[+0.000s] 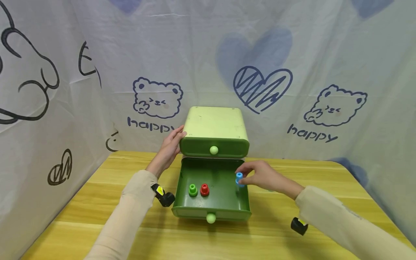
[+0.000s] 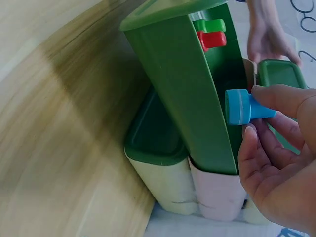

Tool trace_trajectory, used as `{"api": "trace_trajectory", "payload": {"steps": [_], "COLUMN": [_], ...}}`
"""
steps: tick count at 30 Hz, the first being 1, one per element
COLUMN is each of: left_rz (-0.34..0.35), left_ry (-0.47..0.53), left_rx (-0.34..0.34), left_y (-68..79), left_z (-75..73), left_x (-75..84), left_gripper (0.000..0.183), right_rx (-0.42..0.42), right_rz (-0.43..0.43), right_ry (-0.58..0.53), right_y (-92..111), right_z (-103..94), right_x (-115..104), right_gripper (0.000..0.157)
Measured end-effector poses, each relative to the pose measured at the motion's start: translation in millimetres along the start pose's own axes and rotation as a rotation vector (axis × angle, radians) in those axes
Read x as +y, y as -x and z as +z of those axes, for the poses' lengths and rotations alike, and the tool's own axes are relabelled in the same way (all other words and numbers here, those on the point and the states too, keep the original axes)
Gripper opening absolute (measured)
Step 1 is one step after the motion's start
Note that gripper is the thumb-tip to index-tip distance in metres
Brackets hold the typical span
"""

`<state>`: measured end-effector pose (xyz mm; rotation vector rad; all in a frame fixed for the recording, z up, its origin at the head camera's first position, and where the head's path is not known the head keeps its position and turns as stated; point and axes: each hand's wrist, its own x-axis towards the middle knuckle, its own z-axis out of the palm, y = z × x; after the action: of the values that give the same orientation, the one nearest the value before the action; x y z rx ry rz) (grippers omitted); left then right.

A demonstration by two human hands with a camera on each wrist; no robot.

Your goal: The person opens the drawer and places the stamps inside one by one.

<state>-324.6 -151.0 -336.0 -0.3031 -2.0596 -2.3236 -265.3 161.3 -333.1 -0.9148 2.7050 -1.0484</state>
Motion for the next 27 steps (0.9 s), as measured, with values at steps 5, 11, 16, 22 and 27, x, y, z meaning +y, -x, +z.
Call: {"api": "trace_trajectory", "payload": {"steps": [5,11,16,22,27], "left_rz": [0.000,-0.008,-0.009,-0.013,-0.011], "left_ry": [0.007,0.001,-0.010,-0.004,-0.004], "left_rx": [0.000,0.004,0.004,0.009,0.008], "left_y": [-0.4,0.0,0.1,1.4,1.0], "left_z": [-0.1,-0.4,-1.1,-1.6,-0.1], "left_x": [0.5,1.6,0.9,1.3,1.7], "left_gripper": [0.062,0.062,0.062,0.063,0.062], "right_rx": [-0.061,-0.134,-0.200,-0.240,-0.248], "right_rz": [-0.034,-0.049,-0.055,-0.072,-0.069], "right_ry": [0.016,0.020,0.022,0.010,-0.004], "right_y": [-13.2,-26.7,-33.7,-41.9,-45.7], "right_z": [4.8,8.0,12.9,22.2,28.0], "right_x": [-5.5,-9.7,-12.2,-14.4,-14.8], "right_gripper": [0.025,0.022,0.019,0.018,0.019]}}
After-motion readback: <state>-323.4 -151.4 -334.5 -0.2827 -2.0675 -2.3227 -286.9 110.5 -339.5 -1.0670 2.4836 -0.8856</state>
